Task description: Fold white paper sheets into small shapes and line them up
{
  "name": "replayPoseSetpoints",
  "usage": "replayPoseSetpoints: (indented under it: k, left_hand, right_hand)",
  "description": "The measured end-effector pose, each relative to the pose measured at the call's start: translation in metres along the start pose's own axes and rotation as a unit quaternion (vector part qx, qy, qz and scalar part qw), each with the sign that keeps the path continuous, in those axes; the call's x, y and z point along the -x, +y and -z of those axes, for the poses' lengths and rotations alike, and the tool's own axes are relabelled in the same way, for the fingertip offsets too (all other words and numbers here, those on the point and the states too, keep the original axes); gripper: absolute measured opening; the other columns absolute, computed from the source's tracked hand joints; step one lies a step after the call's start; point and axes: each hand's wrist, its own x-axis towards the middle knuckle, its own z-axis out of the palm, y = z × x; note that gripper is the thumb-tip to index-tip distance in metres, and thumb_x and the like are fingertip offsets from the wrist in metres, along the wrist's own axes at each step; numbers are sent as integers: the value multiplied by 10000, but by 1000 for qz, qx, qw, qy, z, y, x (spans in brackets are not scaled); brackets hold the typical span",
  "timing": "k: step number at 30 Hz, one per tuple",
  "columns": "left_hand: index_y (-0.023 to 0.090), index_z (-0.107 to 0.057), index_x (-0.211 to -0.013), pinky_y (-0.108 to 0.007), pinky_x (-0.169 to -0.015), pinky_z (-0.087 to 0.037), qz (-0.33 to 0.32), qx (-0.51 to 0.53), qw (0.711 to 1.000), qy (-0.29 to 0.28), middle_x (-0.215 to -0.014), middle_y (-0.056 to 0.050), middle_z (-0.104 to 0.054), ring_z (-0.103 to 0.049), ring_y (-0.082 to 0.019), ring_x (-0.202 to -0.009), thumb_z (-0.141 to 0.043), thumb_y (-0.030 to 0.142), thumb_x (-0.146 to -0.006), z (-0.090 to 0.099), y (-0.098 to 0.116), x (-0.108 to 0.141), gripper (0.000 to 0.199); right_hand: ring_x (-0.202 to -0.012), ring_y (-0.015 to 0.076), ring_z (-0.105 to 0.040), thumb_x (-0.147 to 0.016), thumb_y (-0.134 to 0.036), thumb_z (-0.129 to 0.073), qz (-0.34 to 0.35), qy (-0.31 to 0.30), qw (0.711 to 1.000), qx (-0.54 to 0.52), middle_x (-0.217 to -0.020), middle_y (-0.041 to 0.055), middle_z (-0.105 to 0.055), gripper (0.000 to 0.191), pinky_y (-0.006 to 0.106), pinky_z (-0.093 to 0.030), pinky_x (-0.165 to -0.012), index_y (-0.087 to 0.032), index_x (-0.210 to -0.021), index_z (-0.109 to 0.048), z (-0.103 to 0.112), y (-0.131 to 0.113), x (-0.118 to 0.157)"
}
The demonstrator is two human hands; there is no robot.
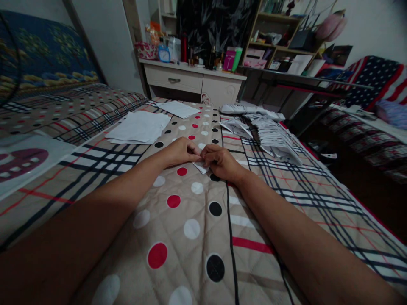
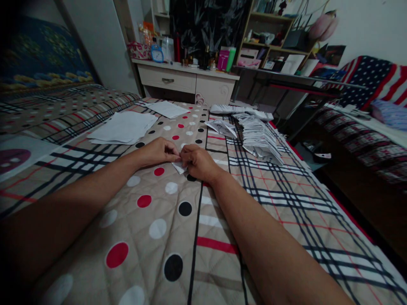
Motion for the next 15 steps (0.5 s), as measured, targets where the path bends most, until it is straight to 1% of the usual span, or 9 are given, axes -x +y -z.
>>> replayPoseSetpoints:
  k: [4,8,12,15]
  left_hand:
    - [138,-749,-705,-220,-515,-370,19,-16,999,20,-602,-16,-665,-546,-116,-549,-689,333,-728,1,-2,1,205]
    - [137,-743,-684,-221,-507,-368,46,0,998,35,-584,-11,-657,-543,-114,-531,-716,239,-675,-2,0,-1,106]
    - [134,-708,-629,-218,-500,-366,72,-8,997,38,-555,-3,-633,-525,-107,-512,-720,164,-621,-4,5,-4,33]
    - [140,-691,-617,-216,-493,-357,62,-31,997,19,-561,-3,-630,-520,-105,-514,-722,160,-608,-2,5,-6,38]
  right_hand:
    - [-862,178,-607,-594,78,-501,-9,-3,1000,6,-872,51,-635,305,283,-463,-777,-177,-618,-667,0,-1,0]
    - [-870,182,-611,-606,69,-507,-16,-3,1000,14,-863,48,-638,296,280,-463,-781,-178,-630,-668,1,-2,0]
    - [-883,176,-613,-613,63,-505,-25,-6,999,21,-880,44,-646,295,275,-460,-783,-184,-639,-666,1,-3,1]
    - [-878,176,-612,-612,59,-497,-25,-3,999,19,-878,47,-644,295,278,-458,-777,-179,-642,-668,1,-4,2]
